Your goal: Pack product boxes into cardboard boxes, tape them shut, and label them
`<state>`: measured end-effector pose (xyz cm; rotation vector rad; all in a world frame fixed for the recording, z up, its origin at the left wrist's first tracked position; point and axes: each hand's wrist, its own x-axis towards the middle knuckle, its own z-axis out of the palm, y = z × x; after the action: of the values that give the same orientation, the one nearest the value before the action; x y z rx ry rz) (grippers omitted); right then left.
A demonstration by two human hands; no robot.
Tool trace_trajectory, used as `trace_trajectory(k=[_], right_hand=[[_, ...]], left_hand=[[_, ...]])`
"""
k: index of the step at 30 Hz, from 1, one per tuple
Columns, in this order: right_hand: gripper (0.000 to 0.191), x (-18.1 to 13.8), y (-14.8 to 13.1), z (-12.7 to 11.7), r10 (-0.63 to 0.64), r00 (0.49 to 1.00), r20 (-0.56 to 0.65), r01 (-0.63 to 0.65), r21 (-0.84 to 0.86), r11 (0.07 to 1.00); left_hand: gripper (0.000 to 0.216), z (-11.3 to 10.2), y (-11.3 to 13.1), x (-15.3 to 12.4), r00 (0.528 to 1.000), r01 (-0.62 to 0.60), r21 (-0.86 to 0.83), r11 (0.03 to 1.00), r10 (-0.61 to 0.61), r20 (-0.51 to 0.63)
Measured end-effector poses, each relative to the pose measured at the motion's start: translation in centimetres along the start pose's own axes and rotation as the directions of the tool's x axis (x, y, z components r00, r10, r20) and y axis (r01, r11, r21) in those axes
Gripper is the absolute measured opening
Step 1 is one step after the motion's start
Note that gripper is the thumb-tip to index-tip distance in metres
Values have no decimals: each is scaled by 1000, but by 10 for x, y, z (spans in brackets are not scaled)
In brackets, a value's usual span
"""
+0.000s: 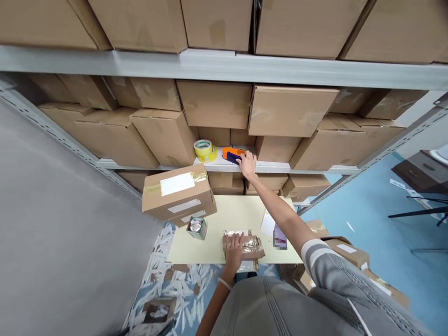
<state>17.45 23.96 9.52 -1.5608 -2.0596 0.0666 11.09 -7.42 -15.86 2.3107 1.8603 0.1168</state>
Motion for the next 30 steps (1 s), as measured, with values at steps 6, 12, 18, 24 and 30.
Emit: trace_trajectory(k=[6, 12, 18, 24, 30], right_hand=[[53, -51, -3, -22, -28, 985, -170, 55, 155, 986], [53, -279, 42, 36, 468, 811, 352, -548, 174, 818], [39, -355, 65, 75, 575, 555, 601, -731, 22, 682], [32, -349, 68, 79, 638, 521, 567, -788, 33, 615], [22, -364, 75, 85, 631, 526, 570, -821, 147, 552]], left_hand=[[82, 17, -10, 3, 997, -13, 7, 1000, 14, -73], [90, 45, -15, 13, 999, 16, 43, 999, -14, -43], [120, 32, -17, 21, 973, 11, 64, 998, -26, 231], [105, -5, -19, 23, 936, -39, -43, 998, 51, 347], [69, -2, -40, 5, 899, 436, -79, 897, -437, 2]])
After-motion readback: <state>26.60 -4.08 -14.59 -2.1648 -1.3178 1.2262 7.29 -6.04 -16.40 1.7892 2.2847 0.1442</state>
